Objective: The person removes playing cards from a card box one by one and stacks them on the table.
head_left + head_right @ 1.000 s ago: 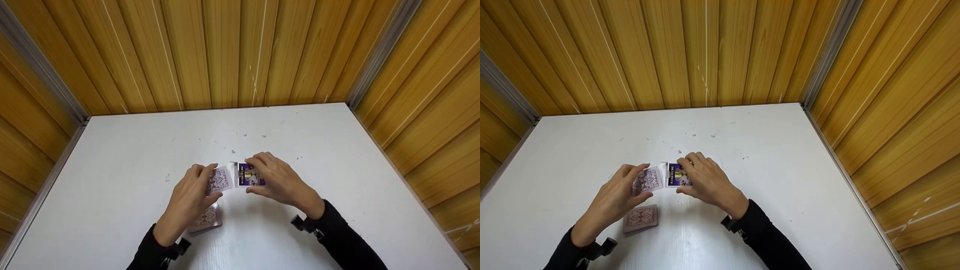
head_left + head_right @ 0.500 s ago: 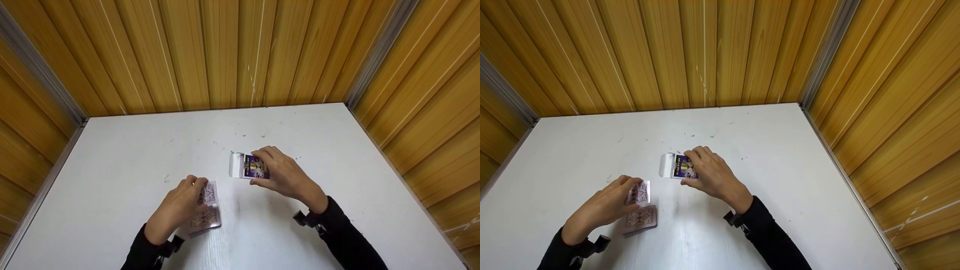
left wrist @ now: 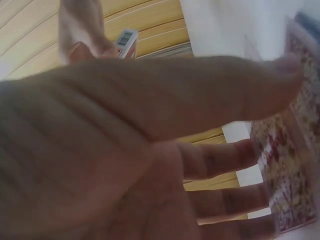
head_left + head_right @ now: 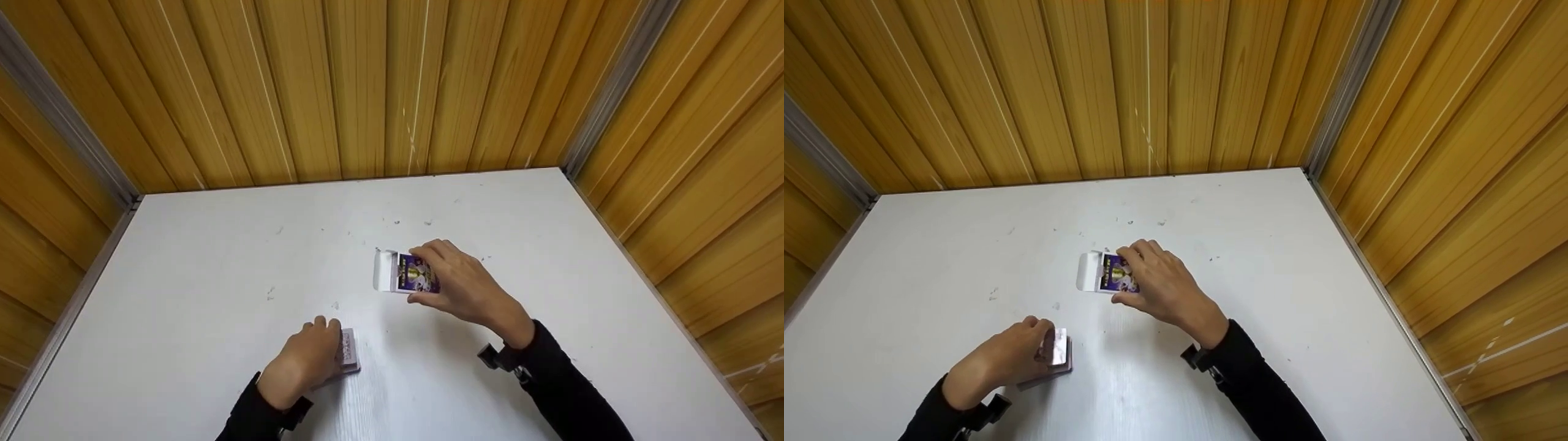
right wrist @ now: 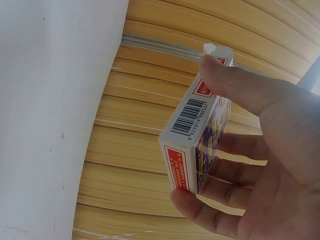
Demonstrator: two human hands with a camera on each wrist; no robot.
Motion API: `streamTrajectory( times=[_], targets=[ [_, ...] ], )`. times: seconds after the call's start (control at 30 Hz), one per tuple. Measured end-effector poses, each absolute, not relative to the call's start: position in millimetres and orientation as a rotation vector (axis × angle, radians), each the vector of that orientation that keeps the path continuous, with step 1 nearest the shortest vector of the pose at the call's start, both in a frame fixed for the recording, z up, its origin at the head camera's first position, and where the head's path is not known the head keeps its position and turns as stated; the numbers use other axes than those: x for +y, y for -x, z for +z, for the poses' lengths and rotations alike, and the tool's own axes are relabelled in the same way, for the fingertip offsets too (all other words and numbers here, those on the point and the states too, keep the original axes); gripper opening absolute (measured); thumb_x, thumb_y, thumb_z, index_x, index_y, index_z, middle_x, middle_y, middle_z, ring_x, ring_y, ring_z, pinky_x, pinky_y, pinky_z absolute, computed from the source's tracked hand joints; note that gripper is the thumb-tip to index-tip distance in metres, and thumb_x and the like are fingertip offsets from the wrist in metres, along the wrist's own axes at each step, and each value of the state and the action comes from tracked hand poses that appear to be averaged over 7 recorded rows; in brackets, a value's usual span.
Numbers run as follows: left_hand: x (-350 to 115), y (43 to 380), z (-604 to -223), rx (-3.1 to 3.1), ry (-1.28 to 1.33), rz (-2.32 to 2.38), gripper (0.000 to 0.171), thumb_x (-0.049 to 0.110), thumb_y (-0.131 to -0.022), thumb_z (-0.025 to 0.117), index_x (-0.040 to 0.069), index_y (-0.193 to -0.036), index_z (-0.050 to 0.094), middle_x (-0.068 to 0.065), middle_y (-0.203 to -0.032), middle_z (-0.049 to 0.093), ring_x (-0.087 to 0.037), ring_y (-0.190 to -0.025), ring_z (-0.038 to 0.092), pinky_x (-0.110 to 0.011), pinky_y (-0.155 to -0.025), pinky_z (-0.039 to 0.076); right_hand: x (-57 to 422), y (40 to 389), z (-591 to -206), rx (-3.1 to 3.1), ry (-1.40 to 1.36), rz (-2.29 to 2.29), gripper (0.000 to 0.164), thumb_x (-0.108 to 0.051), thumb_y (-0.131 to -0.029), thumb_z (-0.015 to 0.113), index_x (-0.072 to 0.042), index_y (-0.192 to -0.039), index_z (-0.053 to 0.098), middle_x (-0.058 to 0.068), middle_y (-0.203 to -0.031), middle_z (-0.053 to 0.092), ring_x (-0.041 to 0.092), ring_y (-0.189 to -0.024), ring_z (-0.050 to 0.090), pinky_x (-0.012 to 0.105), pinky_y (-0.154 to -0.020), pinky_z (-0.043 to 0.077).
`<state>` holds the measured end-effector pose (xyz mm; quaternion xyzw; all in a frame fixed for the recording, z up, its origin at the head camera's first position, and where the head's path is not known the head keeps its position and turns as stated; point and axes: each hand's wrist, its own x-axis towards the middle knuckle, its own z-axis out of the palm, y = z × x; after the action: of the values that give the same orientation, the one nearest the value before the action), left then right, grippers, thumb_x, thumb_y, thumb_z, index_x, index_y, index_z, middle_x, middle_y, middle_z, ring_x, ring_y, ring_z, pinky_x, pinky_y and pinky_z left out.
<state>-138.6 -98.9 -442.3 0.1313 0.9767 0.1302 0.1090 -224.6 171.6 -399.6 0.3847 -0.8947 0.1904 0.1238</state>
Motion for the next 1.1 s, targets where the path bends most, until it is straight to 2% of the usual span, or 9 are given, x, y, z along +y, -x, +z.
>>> streamTrajectory(
  times=[0.43, 0.7, 0.87, 1.1],
  targets=[
    [-88, 139, -456, 2.891, -0.387, 0.283, 0.038, 0.0, -0.081, 0.08, -0.009, -0.112, 0.059, -0.022, -0.096, 0.056, -0.038, -0.089, 0.06, -0.051, -0.072, 0.058, 172, 224, -399, -2.632, -1.125, 0.53, 0.071, -0.04, -0.084, 0.087, -0.003, -0.138, 0.059, 0.01, -0.126, 0.061, 0.02, -0.102, 0.058, 0.035, -0.078, 0.054],
    [-86, 139, -461, 2.925, -0.396, 0.278, 0.024, 0.001, -0.09, 0.073, -0.01, -0.105, 0.058, -0.021, -0.093, 0.052, -0.034, -0.085, 0.055, -0.048, -0.067, 0.058, 172, 224, -400, -2.641, -1.125, 0.519, 0.072, -0.041, -0.084, 0.087, -0.004, -0.139, 0.058, 0.01, -0.127, 0.061, 0.02, -0.104, 0.059, 0.036, -0.08, 0.054],
    [-84, 139, -465, 2.926, -0.383, 0.312, 0.028, 0.001, -0.086, 0.075, -0.011, -0.102, 0.056, -0.021, -0.094, 0.049, -0.034, -0.088, 0.05, -0.046, -0.065, 0.057, 172, 224, -399, -2.633, -1.128, 0.52, 0.072, -0.041, -0.084, 0.087, -0.004, -0.138, 0.059, 0.01, -0.126, 0.061, 0.021, -0.104, 0.059, 0.036, -0.079, 0.055],
    [-82, 140, -465, 2.923, -0.377, 0.258, 0.033, 0.001, -0.083, 0.078, -0.01, -0.106, 0.056, -0.023, -0.096, 0.05, -0.033, -0.089, 0.051, -0.043, -0.064, 0.058, 172, 225, -398, -2.609, -1.156, 0.517, 0.07, -0.042, -0.085, 0.086, -0.003, -0.137, 0.059, 0.009, -0.125, 0.061, 0.02, -0.102, 0.058, 0.036, -0.076, 0.054]
  ],
)
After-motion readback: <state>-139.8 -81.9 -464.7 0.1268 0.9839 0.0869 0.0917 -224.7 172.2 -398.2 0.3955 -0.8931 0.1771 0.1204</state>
